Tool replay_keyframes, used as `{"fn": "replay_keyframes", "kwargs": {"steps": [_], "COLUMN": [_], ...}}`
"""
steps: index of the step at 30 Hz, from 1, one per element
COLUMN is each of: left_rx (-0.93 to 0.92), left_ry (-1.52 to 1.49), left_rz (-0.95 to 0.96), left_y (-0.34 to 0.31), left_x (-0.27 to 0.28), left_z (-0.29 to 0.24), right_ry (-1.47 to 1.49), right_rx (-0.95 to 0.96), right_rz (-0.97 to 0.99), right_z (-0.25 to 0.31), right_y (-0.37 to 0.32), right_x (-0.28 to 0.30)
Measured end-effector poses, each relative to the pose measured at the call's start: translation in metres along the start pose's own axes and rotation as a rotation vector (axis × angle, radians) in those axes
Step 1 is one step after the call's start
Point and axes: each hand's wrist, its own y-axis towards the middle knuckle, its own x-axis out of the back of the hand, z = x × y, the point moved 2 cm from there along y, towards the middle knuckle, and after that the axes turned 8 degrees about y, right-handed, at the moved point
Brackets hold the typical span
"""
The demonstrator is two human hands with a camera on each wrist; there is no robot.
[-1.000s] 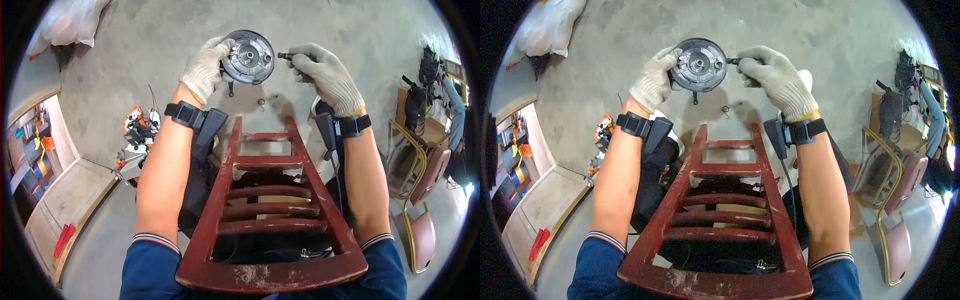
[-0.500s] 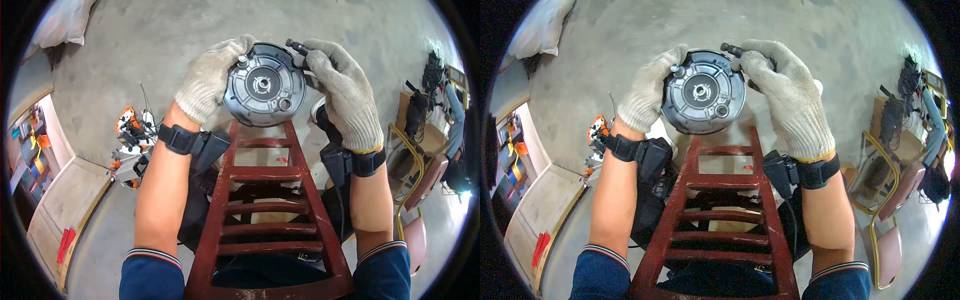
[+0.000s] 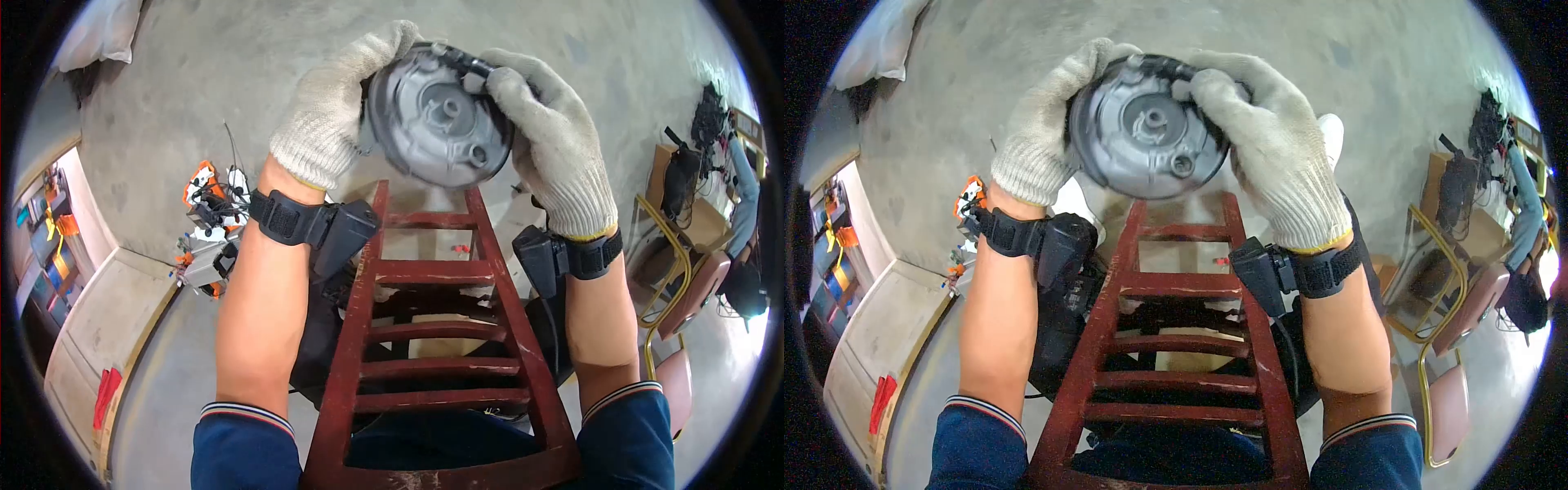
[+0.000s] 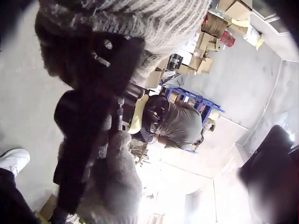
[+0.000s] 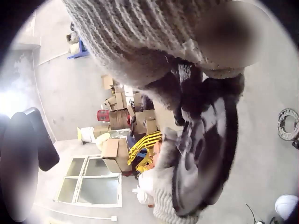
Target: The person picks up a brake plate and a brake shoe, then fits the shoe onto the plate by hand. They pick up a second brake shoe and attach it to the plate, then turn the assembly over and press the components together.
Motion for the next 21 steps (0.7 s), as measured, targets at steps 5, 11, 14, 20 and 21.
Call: {"fn": "replay_keyframes", "kwargs": {"steps": [5, 11, 14, 20, 21], "left_rx": [-0.478, -0.517, -0.177, -0.149, -0.405], "left_ry": [0.579, 0.750, 0.409, 0.051, 0.469], "left_rz": [0.133, 0.115, 0.169, 0.241, 0.256], "left_y": [-0.005, -0.029, -0.043, -0.036, -0.031], "left_x": [0.013, -0.013, -0.035, -0.023, -0.015], "left_z": [0.004, 0.021, 0.016, 0.030, 0.023], "right_ry": [-0.089, -0.260, -0.220, -0.232, -0.232], "right_rx": [0.185, 0.316, 0.314, 0.231, 0.230], "right_rz": [-0.203, -0.298, -0.305, -0.240, -0.239], "right_z": [0.009, 0.013, 0.014, 0.011, 0.011], "right_y": [0.003, 0.000, -0.001, 0.000, -0.001], "right_x": [0.000, 0.013, 0.004, 0.002, 0.003]}}
